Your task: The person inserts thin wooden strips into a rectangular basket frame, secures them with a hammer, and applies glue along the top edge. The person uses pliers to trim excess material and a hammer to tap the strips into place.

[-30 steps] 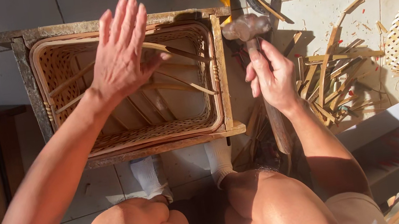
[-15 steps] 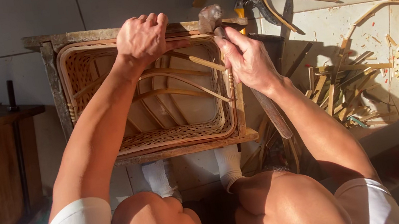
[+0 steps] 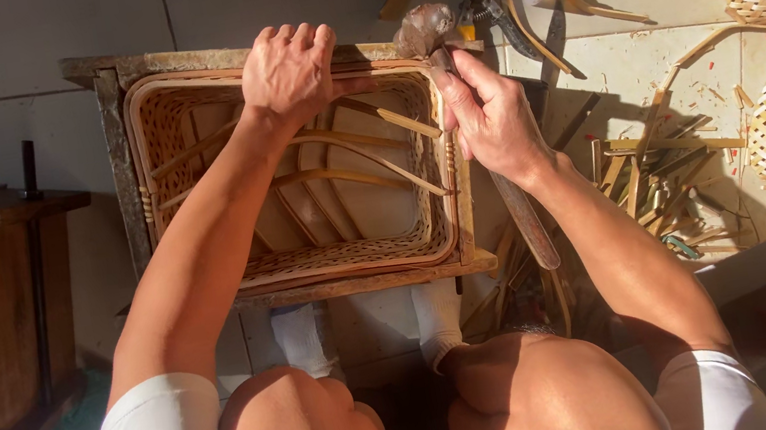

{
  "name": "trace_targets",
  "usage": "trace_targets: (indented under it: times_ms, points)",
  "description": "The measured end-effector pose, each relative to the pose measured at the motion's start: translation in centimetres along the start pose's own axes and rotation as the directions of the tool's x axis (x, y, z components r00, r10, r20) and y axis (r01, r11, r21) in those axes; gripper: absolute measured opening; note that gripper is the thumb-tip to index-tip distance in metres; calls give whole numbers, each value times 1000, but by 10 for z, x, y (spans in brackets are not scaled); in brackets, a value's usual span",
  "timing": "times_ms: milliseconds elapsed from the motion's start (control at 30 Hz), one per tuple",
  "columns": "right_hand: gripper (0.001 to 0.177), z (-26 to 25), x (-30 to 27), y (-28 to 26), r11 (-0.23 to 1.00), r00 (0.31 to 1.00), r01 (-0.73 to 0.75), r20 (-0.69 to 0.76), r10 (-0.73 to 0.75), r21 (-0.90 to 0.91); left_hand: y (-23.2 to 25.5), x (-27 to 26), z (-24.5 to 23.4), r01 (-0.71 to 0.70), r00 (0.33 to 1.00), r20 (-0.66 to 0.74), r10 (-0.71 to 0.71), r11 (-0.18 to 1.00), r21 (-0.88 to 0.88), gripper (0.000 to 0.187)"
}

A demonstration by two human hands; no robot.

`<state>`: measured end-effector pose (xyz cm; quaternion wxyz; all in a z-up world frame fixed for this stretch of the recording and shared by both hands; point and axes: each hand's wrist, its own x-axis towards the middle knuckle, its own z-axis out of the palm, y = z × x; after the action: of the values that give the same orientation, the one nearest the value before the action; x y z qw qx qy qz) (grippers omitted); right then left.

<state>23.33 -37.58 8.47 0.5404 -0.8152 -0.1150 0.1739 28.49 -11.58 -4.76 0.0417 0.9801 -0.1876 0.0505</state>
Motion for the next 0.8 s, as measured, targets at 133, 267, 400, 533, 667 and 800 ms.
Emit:
trace_targets:
  times_ms: [133, 267, 400, 533, 667, 800]
  points:
    - [35, 45, 46, -30, 974, 958, 217, 202, -201, -58, -2, -3, 10, -8, 1000, 14, 8, 1000, 5, 72]
    - [37, 120, 114, -57, 840, 818, 512, 399, -414, -179, -4, -2, 26, 18, 980, -197, -7, 998, 56, 47]
    - [50, 179, 142, -65, 843, 848, 397, 496, -186, -364, -3, -7, 49, 6, 963, -271, 6, 999, 41, 29]
    - [40, 184, 140, -67, 880, 843, 407, 472, -259, -245, -1, -13, 62, 21, 961, -275, -17, 1000, 14, 26]
    - [37, 136, 116, -56, 859, 879, 440, 323, -351, -264, -20, -13, 47, 2, 965, -261, 14, 998, 62, 28]
    - [31, 37, 7, 0, 951, 958, 266, -68, -279, -160, 1, -7, 21, 22, 995, 103, -15, 997, -73, 76]
